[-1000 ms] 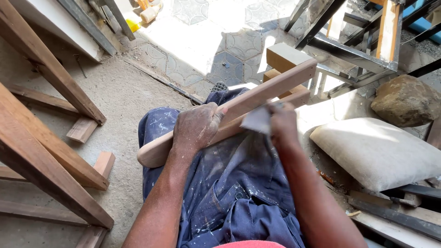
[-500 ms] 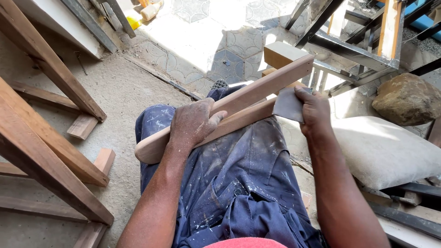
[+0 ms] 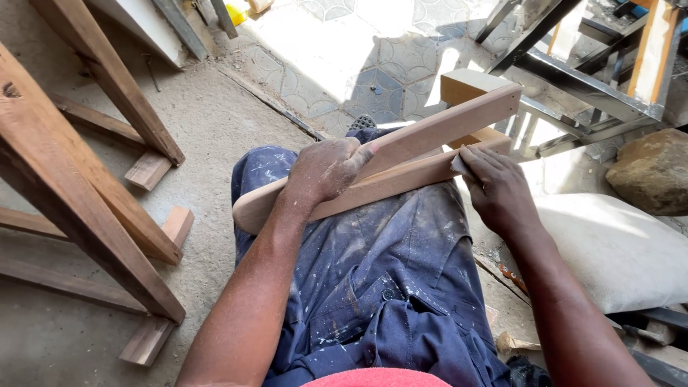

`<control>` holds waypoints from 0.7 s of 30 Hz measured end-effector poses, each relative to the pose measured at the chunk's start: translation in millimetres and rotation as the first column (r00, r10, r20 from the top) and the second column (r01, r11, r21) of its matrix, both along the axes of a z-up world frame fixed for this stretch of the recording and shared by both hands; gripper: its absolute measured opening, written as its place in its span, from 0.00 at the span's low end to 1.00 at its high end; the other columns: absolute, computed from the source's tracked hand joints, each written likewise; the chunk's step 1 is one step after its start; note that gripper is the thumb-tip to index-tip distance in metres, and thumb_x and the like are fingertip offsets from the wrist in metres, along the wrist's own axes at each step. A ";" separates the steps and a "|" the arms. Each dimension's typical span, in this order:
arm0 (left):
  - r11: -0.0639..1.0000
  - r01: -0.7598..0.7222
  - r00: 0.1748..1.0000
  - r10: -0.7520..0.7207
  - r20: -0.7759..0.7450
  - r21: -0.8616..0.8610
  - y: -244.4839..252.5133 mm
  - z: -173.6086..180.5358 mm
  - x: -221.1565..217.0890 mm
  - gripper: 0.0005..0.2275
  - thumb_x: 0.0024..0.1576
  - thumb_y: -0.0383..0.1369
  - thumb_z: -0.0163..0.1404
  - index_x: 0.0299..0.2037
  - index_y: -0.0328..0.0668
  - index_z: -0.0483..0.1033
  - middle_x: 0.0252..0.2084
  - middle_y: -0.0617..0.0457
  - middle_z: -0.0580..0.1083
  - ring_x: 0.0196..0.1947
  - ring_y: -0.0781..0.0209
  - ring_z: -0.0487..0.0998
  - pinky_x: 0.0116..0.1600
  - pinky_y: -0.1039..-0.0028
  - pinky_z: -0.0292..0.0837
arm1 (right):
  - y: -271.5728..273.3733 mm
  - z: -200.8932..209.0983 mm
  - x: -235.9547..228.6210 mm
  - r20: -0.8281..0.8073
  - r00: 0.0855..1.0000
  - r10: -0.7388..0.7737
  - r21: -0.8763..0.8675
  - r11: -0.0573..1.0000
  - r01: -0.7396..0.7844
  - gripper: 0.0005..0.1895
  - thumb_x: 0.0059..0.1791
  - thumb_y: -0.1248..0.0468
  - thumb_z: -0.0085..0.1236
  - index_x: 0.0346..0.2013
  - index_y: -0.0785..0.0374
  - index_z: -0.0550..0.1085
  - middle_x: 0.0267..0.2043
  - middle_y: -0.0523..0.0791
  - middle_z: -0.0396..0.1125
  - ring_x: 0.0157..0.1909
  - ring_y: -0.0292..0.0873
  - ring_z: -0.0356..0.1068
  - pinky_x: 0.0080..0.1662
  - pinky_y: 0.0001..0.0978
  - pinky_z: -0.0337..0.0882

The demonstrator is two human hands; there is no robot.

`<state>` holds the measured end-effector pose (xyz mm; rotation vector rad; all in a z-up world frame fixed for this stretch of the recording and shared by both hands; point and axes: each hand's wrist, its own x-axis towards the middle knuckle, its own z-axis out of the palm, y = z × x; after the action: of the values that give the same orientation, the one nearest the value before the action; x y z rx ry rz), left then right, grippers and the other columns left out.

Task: Sanding a curved wooden furniture component by hand using sandpaper to smooth the surface.

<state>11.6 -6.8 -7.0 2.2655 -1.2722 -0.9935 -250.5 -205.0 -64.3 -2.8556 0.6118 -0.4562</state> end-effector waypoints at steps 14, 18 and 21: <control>0.996 0.068 0.995 -0.071 0.066 0.058 -4.0 -17.4 15.3 0.22 0.53 0.53 0.53 0.45 0.43 0.75 0.44 0.37 0.78 0.52 0.36 0.78 0.58 0.45 0.70 | 97.7 8.9 42.0 -0.057 0.991 0.123 0.211 0.971 -0.108 0.30 0.50 0.55 0.58 0.67 0.56 0.68 0.74 0.48 0.58 0.75 0.52 0.54 0.71 0.46 0.56; 0.993 0.114 0.993 -0.113 -0.022 0.034 -6.5 -24.2 22.4 0.22 0.49 0.47 0.60 0.49 0.46 0.73 0.48 0.38 0.78 0.56 0.36 0.77 0.60 0.44 0.69 | 88.5 6.8 37.8 -0.035 0.997 0.070 0.270 0.961 -0.058 0.35 0.43 0.61 0.65 0.66 0.57 0.69 0.71 0.50 0.61 0.72 0.54 0.59 0.70 0.48 0.59; 0.998 0.051 0.993 -0.048 -0.110 0.027 -7.3 -31.2 27.6 0.20 0.58 0.48 0.49 0.54 0.46 0.75 0.51 0.37 0.77 0.58 0.37 0.75 0.62 0.46 0.68 | 88.4 11.0 33.3 -0.008 1.000 0.027 0.317 0.948 -0.023 0.32 0.45 0.68 0.57 0.65 0.53 0.71 0.62 0.49 0.69 0.66 0.54 0.66 0.65 0.46 0.66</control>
<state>39.1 -14.1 -38.2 2.1785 -1.2810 -1.1440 -217.2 -116.6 -53.3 -2.5584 0.5900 -0.3040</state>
